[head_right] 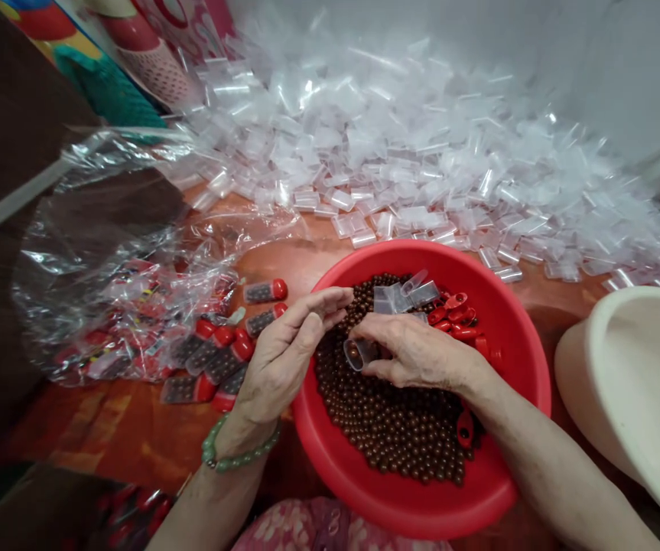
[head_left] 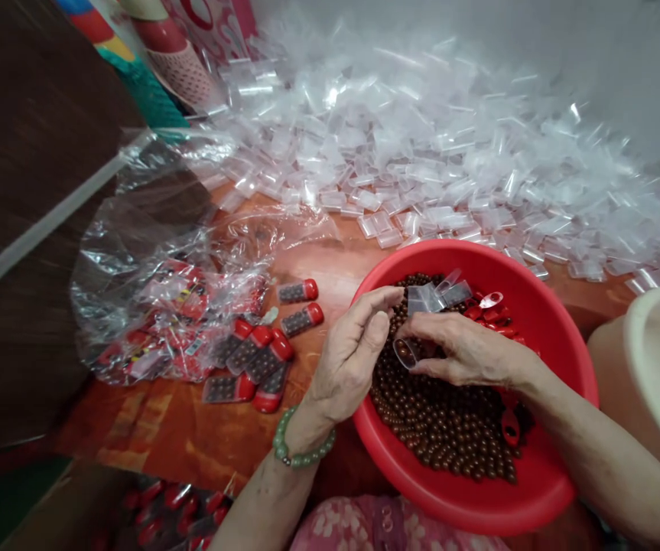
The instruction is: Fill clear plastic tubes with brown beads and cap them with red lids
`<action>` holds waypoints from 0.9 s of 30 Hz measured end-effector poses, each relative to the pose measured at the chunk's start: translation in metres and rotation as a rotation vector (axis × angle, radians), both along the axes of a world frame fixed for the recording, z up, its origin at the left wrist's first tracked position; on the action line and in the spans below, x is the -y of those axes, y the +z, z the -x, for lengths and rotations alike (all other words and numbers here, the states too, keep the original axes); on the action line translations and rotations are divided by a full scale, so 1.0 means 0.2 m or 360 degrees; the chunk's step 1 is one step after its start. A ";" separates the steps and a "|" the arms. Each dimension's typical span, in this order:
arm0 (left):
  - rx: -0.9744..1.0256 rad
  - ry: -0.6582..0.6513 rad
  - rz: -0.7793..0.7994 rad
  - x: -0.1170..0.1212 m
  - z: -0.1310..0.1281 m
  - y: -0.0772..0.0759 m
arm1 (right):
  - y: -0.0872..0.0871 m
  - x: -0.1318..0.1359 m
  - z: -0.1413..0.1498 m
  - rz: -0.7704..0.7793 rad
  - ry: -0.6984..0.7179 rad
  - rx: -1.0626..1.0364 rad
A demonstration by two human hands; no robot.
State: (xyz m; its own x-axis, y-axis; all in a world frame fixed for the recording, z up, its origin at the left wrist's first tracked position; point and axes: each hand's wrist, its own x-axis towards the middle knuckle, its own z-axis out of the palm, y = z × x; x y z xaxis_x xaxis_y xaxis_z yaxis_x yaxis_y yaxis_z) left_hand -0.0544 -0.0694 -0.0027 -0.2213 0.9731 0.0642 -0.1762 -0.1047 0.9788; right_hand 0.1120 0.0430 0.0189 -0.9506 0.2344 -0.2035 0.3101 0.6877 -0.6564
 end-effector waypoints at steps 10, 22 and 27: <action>0.0038 -0.0036 -0.0007 -0.01 0.00 0.02 | -0.07 0.10 0.07 -0.0571 0.0300 0.0649; 0.0086 -0.0033 -0.0030 -0.01 0.00 0.03 | -0.13 0.12 0.10 -0.0538 0.0167 0.0585; 0.0088 -0.0015 -0.0048 -0.02 0.00 0.03 | -0.13 0.13 0.11 -0.0450 0.0085 0.0531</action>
